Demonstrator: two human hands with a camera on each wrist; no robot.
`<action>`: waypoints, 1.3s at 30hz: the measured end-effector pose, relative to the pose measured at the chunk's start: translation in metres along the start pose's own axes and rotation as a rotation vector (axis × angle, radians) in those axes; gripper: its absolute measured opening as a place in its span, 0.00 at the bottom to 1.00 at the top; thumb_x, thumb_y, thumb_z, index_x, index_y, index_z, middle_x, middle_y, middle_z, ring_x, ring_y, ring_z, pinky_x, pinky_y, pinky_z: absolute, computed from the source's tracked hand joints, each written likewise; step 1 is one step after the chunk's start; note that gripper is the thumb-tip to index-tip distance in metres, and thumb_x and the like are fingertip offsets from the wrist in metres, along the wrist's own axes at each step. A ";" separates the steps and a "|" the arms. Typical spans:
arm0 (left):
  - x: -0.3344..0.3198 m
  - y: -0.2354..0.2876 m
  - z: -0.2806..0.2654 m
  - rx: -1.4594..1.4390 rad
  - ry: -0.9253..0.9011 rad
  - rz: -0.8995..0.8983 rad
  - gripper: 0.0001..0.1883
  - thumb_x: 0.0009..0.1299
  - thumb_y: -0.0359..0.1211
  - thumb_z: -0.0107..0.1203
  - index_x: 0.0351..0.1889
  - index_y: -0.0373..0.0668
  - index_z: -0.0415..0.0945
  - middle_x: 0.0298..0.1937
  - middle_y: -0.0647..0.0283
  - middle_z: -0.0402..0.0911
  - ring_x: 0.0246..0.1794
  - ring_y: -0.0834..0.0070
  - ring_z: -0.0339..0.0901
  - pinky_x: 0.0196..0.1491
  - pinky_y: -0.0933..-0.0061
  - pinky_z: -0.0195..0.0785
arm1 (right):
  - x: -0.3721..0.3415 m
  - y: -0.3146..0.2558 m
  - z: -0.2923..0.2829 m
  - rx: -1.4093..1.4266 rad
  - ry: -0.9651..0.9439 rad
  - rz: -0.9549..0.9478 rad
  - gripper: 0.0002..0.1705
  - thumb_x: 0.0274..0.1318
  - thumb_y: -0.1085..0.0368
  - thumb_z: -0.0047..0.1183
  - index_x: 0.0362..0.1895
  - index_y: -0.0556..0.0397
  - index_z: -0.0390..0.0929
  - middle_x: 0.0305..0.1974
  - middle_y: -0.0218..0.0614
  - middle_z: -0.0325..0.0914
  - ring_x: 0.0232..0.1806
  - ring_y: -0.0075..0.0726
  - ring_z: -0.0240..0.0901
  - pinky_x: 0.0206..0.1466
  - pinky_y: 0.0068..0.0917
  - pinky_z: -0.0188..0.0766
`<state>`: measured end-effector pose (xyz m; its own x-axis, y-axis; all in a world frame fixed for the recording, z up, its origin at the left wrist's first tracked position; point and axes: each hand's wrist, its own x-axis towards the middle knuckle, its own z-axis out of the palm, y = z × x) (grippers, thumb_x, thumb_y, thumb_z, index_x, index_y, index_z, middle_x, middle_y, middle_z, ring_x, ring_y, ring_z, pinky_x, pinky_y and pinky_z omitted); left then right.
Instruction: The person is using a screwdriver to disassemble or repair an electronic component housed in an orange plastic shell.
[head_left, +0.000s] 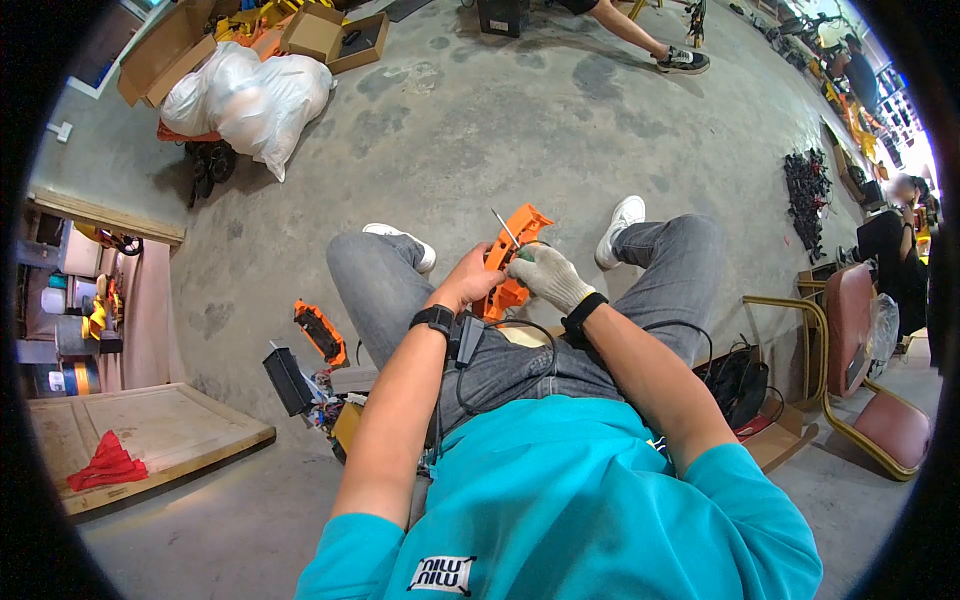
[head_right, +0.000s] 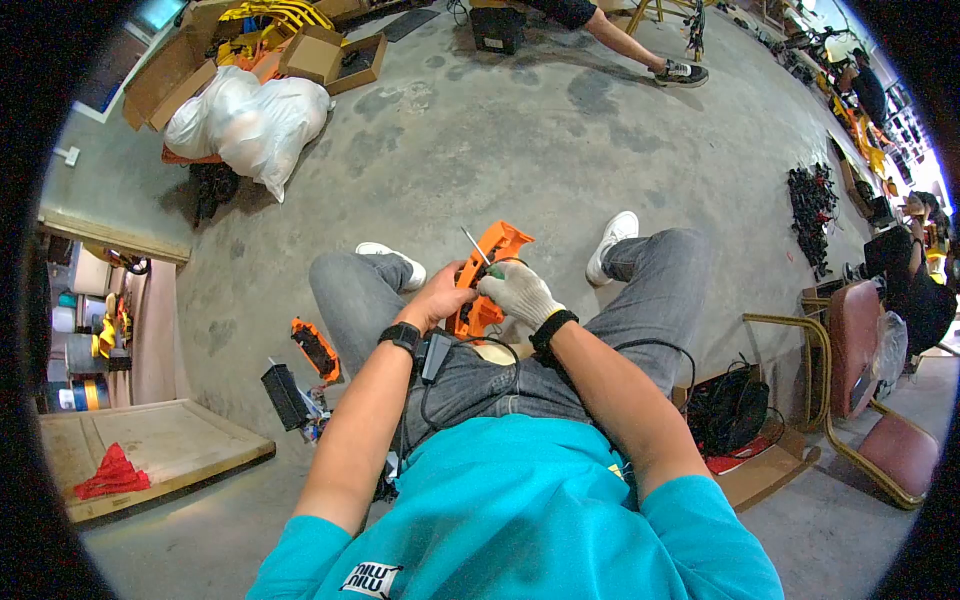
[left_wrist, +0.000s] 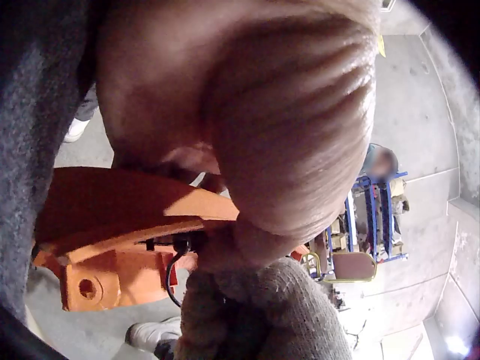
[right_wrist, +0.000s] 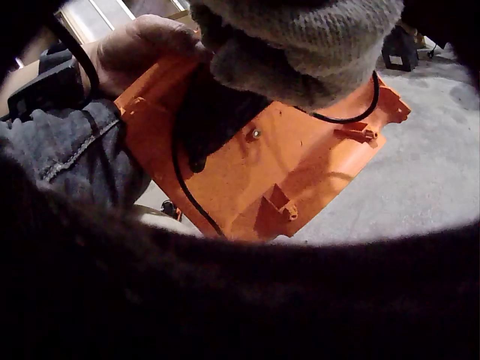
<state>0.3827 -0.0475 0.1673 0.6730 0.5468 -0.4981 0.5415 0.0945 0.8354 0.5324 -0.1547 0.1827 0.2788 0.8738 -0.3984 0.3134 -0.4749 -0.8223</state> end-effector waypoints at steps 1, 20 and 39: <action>0.000 0.000 0.000 0.010 -0.008 0.002 0.33 0.62 0.27 0.60 0.67 0.32 0.64 0.54 0.53 0.79 0.53 0.65 0.78 0.58 0.68 0.69 | 0.000 0.000 0.000 -0.001 0.000 0.000 0.24 0.49 0.52 0.55 0.43 0.58 0.83 0.33 0.49 0.82 0.37 0.48 0.81 0.44 0.38 0.74; 0.002 -0.005 -0.002 -0.028 -0.009 -0.012 0.34 0.62 0.28 0.60 0.68 0.33 0.63 0.55 0.54 0.79 0.54 0.67 0.78 0.58 0.69 0.69 | 0.000 0.009 0.005 0.021 0.030 -0.043 0.26 0.52 0.47 0.56 0.43 0.58 0.82 0.32 0.48 0.80 0.36 0.47 0.80 0.41 0.39 0.74; 0.008 -0.016 -0.011 -0.285 0.318 -0.163 0.23 0.62 0.21 0.49 0.57 0.27 0.66 0.48 0.51 0.78 0.50 0.59 0.79 0.54 0.62 0.72 | -0.001 0.009 -0.003 0.083 0.102 -0.005 0.22 0.52 0.50 0.54 0.37 0.58 0.81 0.24 0.42 0.80 0.23 0.34 0.78 0.32 0.33 0.75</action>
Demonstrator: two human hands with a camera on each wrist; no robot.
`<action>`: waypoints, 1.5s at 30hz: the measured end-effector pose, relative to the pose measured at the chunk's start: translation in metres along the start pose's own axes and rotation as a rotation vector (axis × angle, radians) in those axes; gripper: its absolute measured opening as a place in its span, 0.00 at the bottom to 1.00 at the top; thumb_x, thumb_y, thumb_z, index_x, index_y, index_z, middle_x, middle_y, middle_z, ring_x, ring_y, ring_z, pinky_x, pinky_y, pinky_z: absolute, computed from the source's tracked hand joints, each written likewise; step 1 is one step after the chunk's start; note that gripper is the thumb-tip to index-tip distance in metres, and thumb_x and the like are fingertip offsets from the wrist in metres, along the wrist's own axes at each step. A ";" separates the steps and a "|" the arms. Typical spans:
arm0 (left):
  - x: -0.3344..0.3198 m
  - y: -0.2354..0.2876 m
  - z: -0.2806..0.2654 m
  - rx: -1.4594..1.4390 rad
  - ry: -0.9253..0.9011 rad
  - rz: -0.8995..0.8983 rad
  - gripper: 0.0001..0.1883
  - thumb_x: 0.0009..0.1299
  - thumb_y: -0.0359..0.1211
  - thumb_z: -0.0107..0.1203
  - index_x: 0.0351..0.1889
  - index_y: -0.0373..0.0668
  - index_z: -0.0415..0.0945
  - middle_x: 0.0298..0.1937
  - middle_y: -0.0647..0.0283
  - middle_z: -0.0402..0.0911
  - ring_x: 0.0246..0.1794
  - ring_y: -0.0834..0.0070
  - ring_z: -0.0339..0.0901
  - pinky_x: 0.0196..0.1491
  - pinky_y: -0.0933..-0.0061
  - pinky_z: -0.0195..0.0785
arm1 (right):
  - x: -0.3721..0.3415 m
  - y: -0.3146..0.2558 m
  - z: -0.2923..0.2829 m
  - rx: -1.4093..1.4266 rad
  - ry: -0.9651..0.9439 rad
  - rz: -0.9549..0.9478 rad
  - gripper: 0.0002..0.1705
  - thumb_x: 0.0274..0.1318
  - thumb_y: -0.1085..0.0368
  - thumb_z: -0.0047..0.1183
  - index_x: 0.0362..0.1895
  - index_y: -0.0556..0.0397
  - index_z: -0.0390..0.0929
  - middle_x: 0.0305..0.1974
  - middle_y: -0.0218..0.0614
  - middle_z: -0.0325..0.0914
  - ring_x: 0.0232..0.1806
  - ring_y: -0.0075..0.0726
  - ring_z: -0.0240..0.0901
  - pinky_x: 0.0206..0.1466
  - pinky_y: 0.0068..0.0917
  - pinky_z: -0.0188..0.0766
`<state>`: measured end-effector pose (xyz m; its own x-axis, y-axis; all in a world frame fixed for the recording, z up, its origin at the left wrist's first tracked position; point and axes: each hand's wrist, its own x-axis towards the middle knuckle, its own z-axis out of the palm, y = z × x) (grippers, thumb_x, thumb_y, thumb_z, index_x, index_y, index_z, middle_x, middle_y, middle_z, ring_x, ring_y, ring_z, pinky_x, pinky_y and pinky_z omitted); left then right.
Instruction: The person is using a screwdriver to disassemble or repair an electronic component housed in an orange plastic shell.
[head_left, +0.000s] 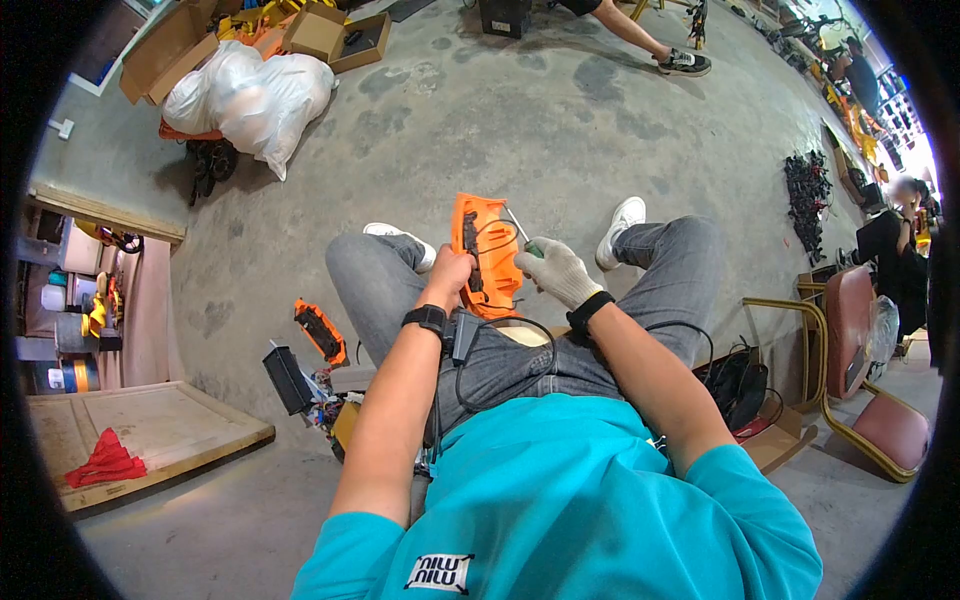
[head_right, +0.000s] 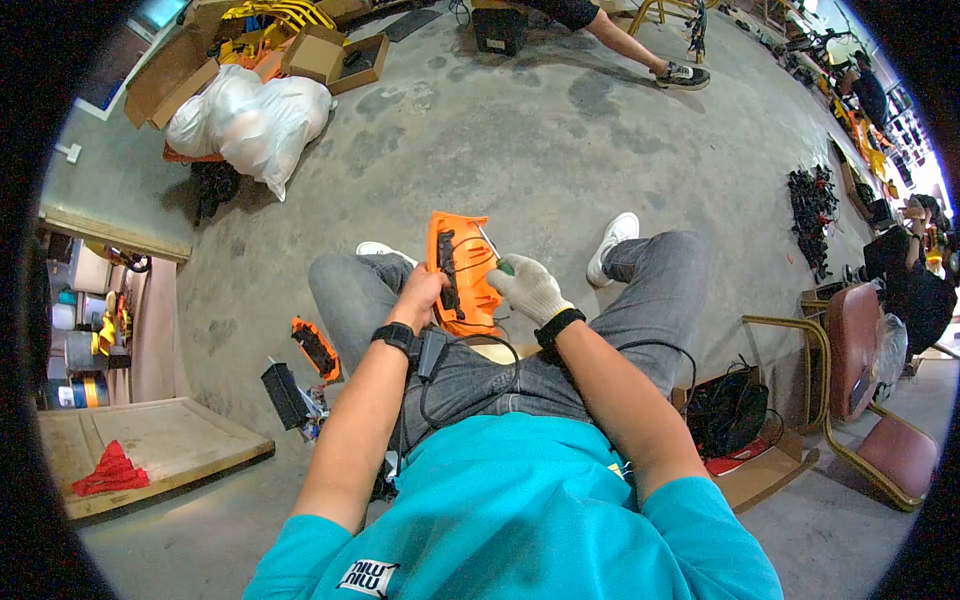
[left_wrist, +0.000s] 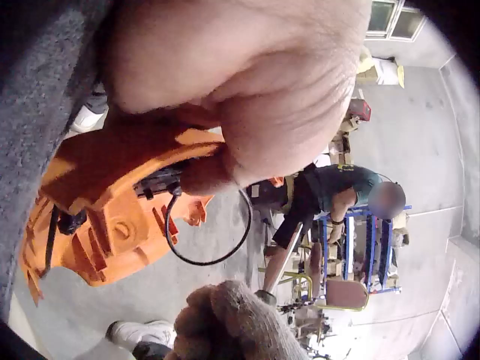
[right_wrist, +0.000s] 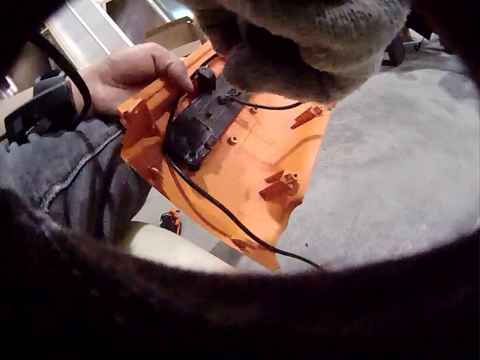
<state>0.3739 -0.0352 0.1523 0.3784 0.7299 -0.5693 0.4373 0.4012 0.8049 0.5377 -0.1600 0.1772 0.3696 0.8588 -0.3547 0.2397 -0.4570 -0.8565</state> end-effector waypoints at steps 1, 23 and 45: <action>0.002 -0.003 -0.002 0.000 0.000 -0.002 0.23 0.62 0.21 0.49 0.57 0.27 0.66 0.48 0.51 0.78 0.50 0.59 0.79 0.54 0.62 0.72 | 0.000 -0.001 -0.002 0.000 -0.001 0.001 0.22 0.52 0.50 0.54 0.37 0.58 0.81 0.24 0.42 0.80 0.23 0.34 0.78 0.32 0.33 0.75; 0.004 -0.007 -0.007 -0.236 0.091 -0.043 0.16 0.66 0.23 0.48 0.52 0.25 0.70 0.43 0.51 0.81 0.39 0.61 0.82 0.45 0.60 0.76 | 0.008 0.012 -0.017 0.015 0.059 0.094 0.21 0.52 0.51 0.51 0.36 0.57 0.80 0.23 0.34 0.78 0.21 0.32 0.76 0.29 0.31 0.73; 0.000 -0.003 -0.010 -0.387 0.054 0.027 0.16 0.62 0.21 0.49 0.48 0.28 0.73 0.41 0.56 0.80 0.37 0.64 0.80 0.43 0.66 0.75 | 0.019 0.031 -0.014 0.067 0.111 0.109 0.23 0.56 0.47 0.49 0.36 0.56 0.80 0.23 0.38 0.79 0.25 0.37 0.78 0.34 0.34 0.75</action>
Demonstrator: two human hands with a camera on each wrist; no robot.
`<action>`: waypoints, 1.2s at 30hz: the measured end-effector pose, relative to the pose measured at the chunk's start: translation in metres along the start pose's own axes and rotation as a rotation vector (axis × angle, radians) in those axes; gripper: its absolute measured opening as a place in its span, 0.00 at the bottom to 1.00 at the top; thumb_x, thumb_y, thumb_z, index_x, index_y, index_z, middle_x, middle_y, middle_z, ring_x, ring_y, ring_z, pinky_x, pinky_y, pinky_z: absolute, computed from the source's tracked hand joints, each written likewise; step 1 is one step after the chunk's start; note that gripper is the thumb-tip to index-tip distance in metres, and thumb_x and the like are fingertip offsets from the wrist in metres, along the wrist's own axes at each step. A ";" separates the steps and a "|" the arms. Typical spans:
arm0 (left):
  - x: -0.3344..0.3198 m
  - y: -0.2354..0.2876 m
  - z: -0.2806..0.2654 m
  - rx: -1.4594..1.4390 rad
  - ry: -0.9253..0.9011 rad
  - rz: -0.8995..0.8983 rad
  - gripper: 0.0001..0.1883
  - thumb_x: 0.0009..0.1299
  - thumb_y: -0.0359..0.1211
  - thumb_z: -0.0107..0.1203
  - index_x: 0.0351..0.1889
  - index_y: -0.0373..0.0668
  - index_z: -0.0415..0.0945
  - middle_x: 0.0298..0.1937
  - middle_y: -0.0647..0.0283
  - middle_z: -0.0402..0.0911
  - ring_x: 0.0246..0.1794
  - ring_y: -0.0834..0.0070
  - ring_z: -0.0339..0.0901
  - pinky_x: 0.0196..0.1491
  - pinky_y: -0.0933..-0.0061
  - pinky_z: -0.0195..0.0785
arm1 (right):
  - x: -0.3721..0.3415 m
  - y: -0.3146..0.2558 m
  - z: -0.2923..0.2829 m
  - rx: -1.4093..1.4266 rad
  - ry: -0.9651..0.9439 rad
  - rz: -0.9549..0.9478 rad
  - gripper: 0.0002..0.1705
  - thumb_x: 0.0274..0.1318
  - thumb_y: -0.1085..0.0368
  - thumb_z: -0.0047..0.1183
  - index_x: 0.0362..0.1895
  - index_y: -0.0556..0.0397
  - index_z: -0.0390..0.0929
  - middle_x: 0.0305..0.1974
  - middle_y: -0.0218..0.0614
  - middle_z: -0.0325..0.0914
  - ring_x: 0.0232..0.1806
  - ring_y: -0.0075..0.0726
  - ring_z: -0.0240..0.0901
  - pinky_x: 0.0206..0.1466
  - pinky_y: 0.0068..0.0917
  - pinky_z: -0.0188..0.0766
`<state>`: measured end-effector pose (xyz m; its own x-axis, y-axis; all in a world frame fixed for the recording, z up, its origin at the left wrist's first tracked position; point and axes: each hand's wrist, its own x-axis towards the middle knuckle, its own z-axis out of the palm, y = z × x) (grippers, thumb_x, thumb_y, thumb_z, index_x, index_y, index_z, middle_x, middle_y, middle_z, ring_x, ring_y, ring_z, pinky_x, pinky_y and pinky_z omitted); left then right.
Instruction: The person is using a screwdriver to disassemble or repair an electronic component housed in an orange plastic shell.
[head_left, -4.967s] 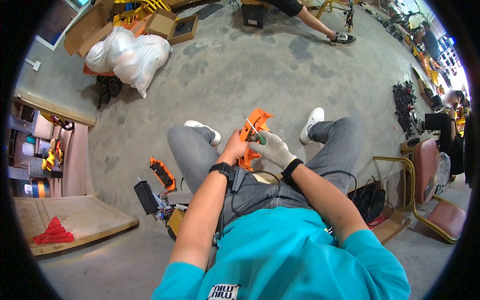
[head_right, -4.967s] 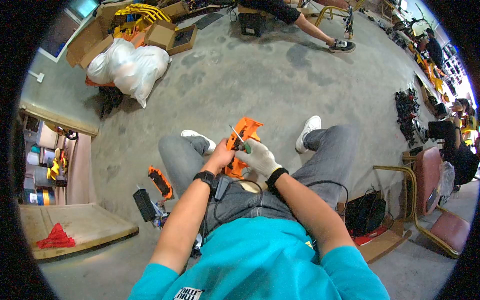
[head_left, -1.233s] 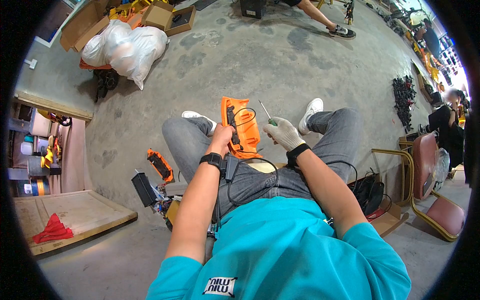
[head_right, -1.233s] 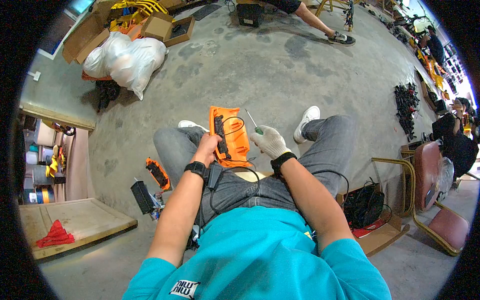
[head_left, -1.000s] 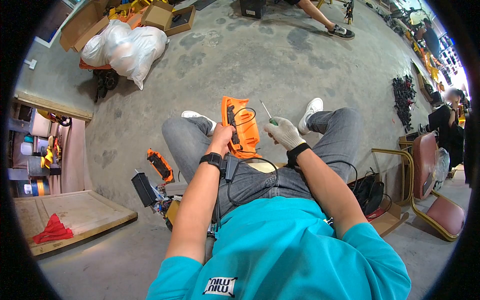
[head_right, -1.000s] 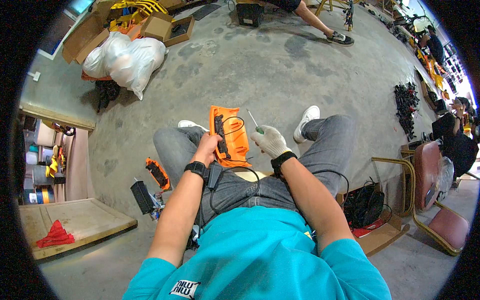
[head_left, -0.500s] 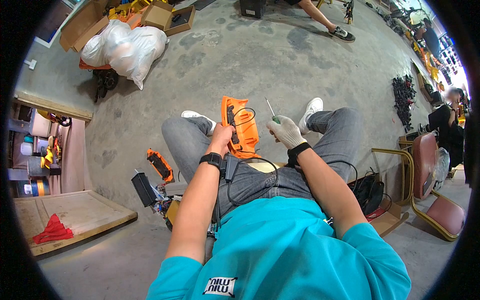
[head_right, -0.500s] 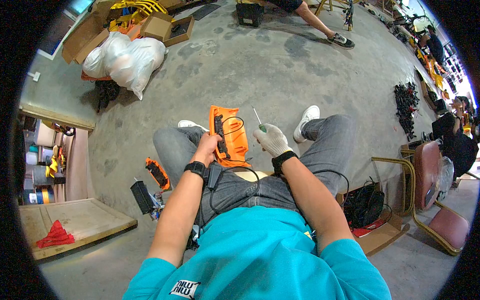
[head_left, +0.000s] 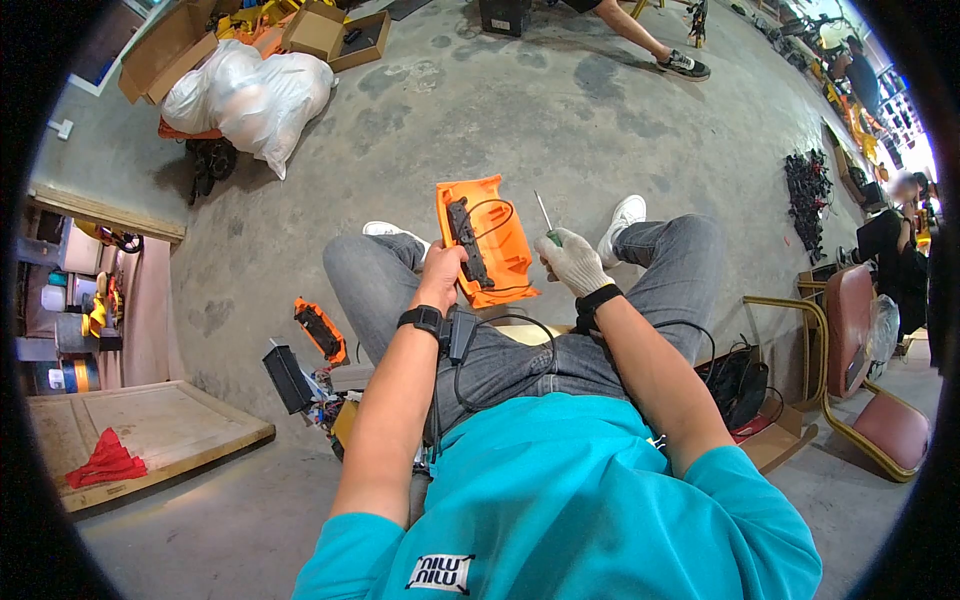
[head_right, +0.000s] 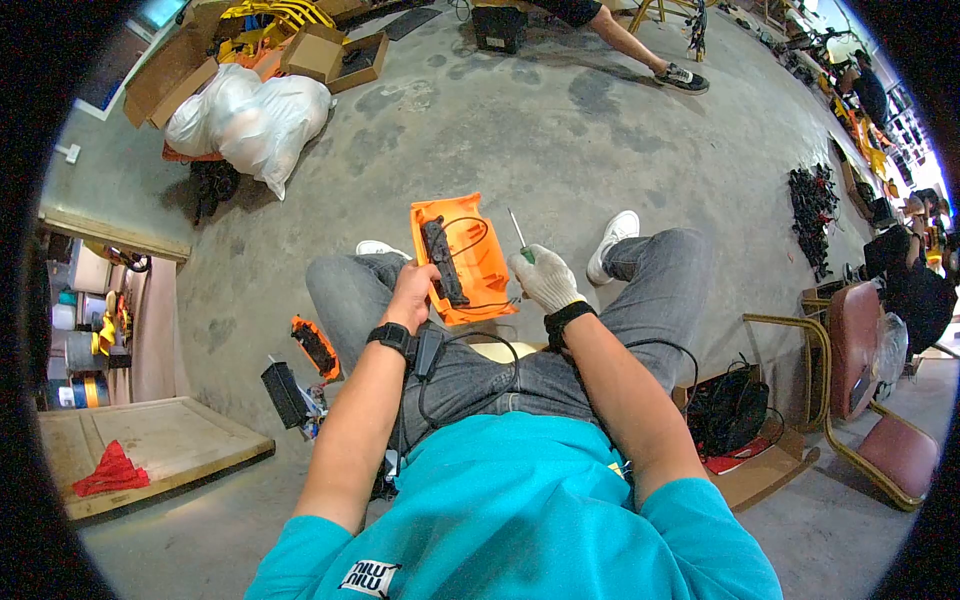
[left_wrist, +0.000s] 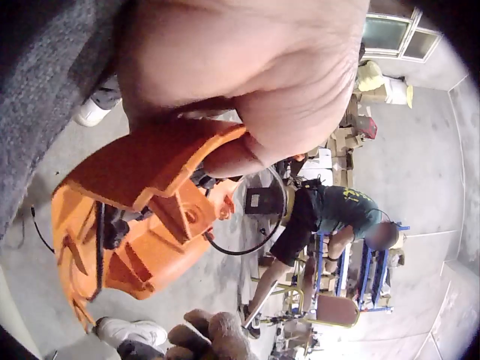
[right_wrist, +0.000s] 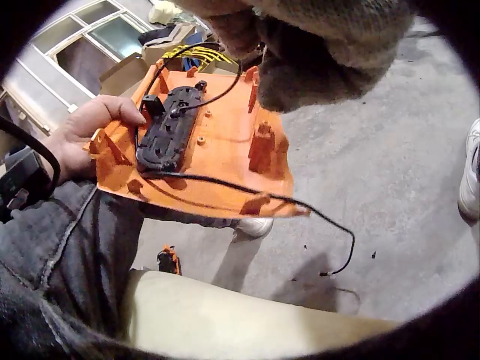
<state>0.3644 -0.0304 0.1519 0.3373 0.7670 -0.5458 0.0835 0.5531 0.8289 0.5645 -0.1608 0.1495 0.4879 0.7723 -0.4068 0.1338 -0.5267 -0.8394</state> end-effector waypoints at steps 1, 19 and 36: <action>-0.001 0.001 -0.001 -0.054 -0.040 -0.009 0.15 0.61 0.21 0.48 0.47 0.28 0.73 0.40 0.57 0.80 0.37 0.64 0.79 0.43 0.67 0.74 | -0.001 -0.002 0.000 0.000 0.000 0.000 0.23 0.56 0.47 0.49 0.36 0.56 0.80 0.23 0.38 0.79 0.25 0.37 0.78 0.34 0.34 0.75; -0.011 0.013 -0.002 -0.284 -0.294 0.019 0.17 0.65 0.20 0.49 0.53 0.32 0.72 0.47 0.58 0.80 0.46 0.66 0.81 0.52 0.64 0.77 | -0.014 -0.018 -0.007 0.036 0.124 -0.033 0.29 0.57 0.46 0.57 0.48 0.60 0.80 0.31 0.44 0.82 0.26 0.32 0.80 0.32 0.28 0.78; -0.016 0.016 -0.002 -0.258 -0.564 0.041 0.26 0.66 0.21 0.54 0.64 0.40 0.69 0.57 0.63 0.80 0.56 0.69 0.78 0.61 0.65 0.72 | -0.009 -0.011 -0.023 0.016 0.023 -0.044 0.21 0.51 0.56 0.59 0.41 0.62 0.78 0.24 0.41 0.80 0.21 0.33 0.79 0.24 0.30 0.77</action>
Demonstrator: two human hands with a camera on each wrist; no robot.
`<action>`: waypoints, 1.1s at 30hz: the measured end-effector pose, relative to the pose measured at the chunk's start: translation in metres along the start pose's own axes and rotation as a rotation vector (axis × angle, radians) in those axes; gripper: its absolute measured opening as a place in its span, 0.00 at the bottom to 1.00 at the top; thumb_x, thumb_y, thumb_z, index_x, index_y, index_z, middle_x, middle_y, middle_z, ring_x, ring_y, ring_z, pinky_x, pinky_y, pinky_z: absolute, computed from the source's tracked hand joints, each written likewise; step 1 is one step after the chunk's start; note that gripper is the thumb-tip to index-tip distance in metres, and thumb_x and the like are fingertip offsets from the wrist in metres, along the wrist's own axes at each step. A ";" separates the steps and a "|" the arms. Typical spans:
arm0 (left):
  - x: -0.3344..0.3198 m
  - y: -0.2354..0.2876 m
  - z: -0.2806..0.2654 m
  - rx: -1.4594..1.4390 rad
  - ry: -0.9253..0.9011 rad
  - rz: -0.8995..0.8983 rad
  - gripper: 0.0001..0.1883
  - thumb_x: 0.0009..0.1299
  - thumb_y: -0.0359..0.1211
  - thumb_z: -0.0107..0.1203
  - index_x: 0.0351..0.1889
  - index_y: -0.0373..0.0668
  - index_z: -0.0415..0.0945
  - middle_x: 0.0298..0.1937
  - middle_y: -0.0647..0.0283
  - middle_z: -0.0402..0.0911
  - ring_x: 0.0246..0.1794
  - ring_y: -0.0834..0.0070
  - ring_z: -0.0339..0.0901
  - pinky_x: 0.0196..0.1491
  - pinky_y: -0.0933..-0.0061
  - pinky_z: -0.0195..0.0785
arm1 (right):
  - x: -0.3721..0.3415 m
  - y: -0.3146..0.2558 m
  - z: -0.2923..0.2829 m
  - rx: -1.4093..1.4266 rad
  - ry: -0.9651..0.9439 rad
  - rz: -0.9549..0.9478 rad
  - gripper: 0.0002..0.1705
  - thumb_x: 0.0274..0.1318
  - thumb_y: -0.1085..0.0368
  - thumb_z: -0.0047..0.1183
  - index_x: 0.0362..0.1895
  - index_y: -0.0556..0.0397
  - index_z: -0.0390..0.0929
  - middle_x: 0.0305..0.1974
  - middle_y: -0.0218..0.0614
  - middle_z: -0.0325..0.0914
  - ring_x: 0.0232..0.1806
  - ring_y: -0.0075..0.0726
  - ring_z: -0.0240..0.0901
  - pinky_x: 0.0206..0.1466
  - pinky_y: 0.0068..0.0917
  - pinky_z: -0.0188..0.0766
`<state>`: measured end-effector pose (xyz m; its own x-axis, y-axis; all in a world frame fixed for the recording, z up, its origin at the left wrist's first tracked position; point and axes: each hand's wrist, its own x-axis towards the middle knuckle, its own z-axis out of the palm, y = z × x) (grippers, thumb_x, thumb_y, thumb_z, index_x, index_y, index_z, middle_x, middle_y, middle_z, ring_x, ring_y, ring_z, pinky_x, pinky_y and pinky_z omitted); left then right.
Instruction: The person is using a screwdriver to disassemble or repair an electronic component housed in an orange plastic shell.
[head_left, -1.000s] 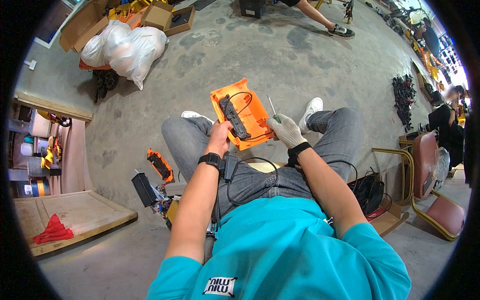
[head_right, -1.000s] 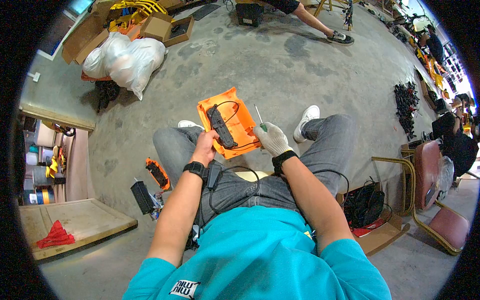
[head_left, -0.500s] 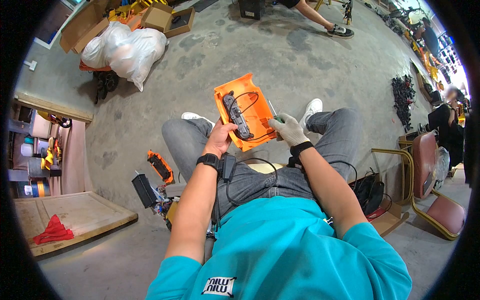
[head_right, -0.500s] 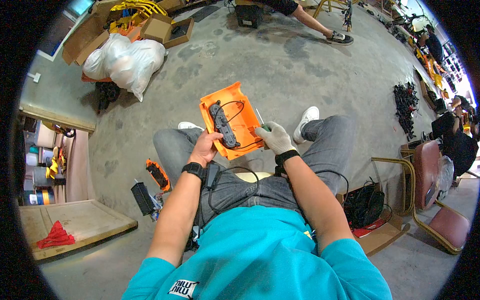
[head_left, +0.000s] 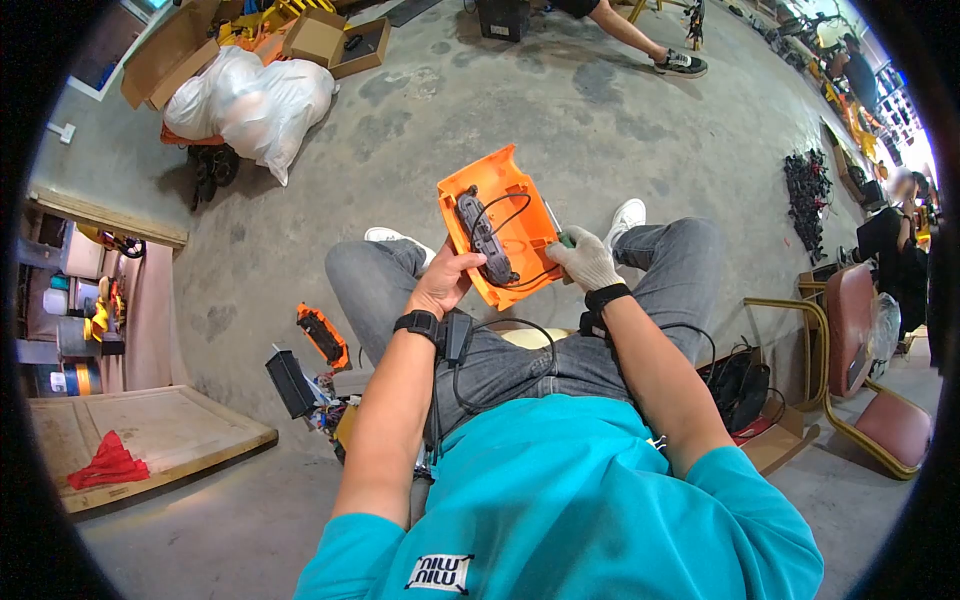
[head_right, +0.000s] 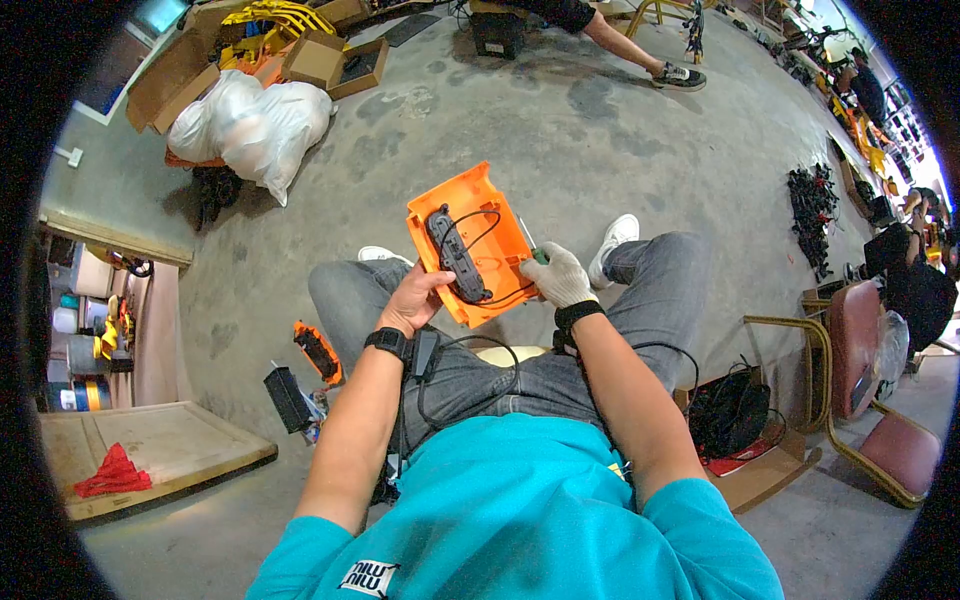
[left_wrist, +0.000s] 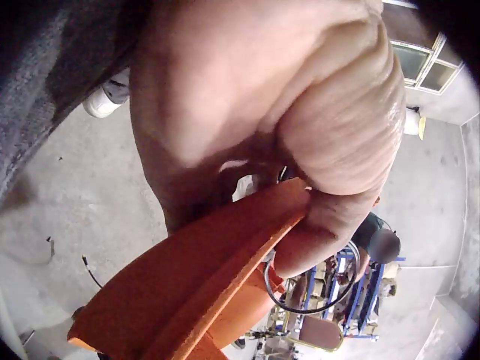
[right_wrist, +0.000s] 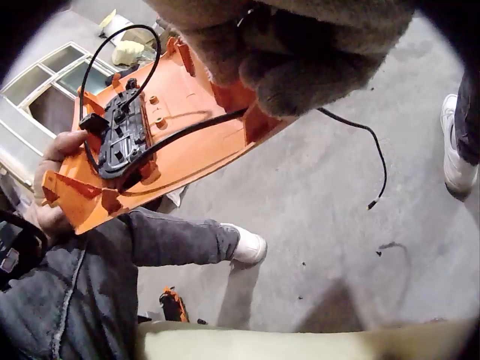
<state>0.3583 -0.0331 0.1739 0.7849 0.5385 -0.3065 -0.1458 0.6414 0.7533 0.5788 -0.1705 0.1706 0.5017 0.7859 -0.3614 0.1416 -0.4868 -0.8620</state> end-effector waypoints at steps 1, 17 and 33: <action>0.000 0.000 -0.001 0.000 0.000 -0.001 0.26 0.66 0.21 0.54 0.64 0.40 0.69 0.57 0.63 0.80 0.56 0.69 0.78 0.61 0.65 0.72 | 0.000 0.000 0.000 0.000 0.000 0.001 0.21 0.51 0.56 0.59 0.41 0.62 0.78 0.24 0.41 0.80 0.21 0.33 0.79 0.24 0.30 0.77; -0.010 0.013 0.001 -0.097 -0.089 -0.110 0.39 0.70 0.62 0.52 0.70 0.44 0.65 0.66 0.58 0.73 0.66 0.57 0.71 0.66 0.41 0.61 | 0.006 0.008 -0.009 -0.277 0.213 -0.121 0.21 0.47 0.56 0.62 0.43 0.55 0.81 0.34 0.49 0.83 0.39 0.51 0.81 0.44 0.40 0.74; -0.007 0.008 -0.009 -0.074 -0.127 -0.344 0.23 0.74 0.38 0.57 0.64 0.39 0.70 0.59 0.60 0.79 0.60 0.65 0.77 0.61 0.57 0.73 | 0.014 0.014 -0.014 -0.353 0.327 -0.308 0.15 0.49 0.67 0.57 0.44 0.52 0.81 0.40 0.47 0.81 0.46 0.54 0.78 0.51 0.41 0.73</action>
<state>0.3467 -0.0267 0.1772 0.8636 0.2155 -0.4557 0.0996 0.8132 0.5734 0.5998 -0.1719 0.1587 0.6220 0.7803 0.0653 0.5718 -0.3957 -0.7186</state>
